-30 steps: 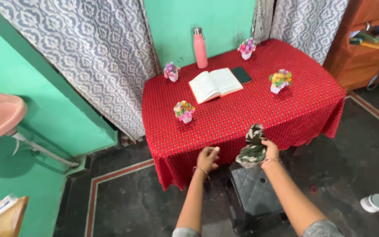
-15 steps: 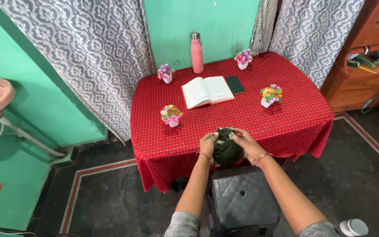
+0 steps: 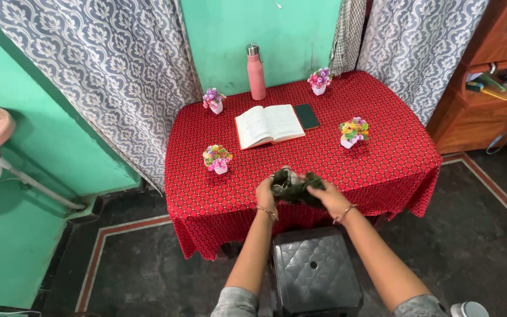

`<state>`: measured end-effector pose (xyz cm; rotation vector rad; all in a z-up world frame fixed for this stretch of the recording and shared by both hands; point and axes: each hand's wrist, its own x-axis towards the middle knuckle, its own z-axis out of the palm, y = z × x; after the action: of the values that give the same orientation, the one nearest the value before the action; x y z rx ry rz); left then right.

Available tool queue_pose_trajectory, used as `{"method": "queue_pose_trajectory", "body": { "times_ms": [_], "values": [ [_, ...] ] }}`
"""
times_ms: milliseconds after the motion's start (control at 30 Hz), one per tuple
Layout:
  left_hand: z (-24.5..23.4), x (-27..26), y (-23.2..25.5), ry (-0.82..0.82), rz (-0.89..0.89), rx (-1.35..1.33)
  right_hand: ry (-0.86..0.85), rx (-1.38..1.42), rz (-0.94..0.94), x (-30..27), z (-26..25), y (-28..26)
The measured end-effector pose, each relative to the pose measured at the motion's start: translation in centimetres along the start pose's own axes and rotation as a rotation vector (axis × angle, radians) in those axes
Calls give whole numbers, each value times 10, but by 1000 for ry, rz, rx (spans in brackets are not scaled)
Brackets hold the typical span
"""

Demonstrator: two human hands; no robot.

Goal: The person wipes a black plastic stool with a cloth, then washes and wrings the cloth at a sink. Afterward, they return to a table and rearrange small flower pots and a book.

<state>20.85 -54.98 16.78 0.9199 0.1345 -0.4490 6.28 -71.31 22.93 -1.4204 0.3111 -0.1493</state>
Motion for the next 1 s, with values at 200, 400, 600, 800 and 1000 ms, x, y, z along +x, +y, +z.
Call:
{"method": "queue_pose_trajectory", "body": {
  "times_ms": [200, 400, 600, 800, 1000],
  "values": [
    [-9, -20, 55, 128, -64, -247, 90, 532, -32, -17, -35, -62],
    [-14, -22, 79, 55, 87, -400, 421, 394, 30, -3, -71, -13],
    [-73, -2, 113, 272, 200, -353, 647, 439, -114, -20, -117, -15],
    [-52, -44, 146, 231, 124, -315, 681, 361, -70, -35, -82, -53],
    [-105, 0, 79, -230, -63, 563, 272, 495, 372, -48, -36, -71]
  ]
}}
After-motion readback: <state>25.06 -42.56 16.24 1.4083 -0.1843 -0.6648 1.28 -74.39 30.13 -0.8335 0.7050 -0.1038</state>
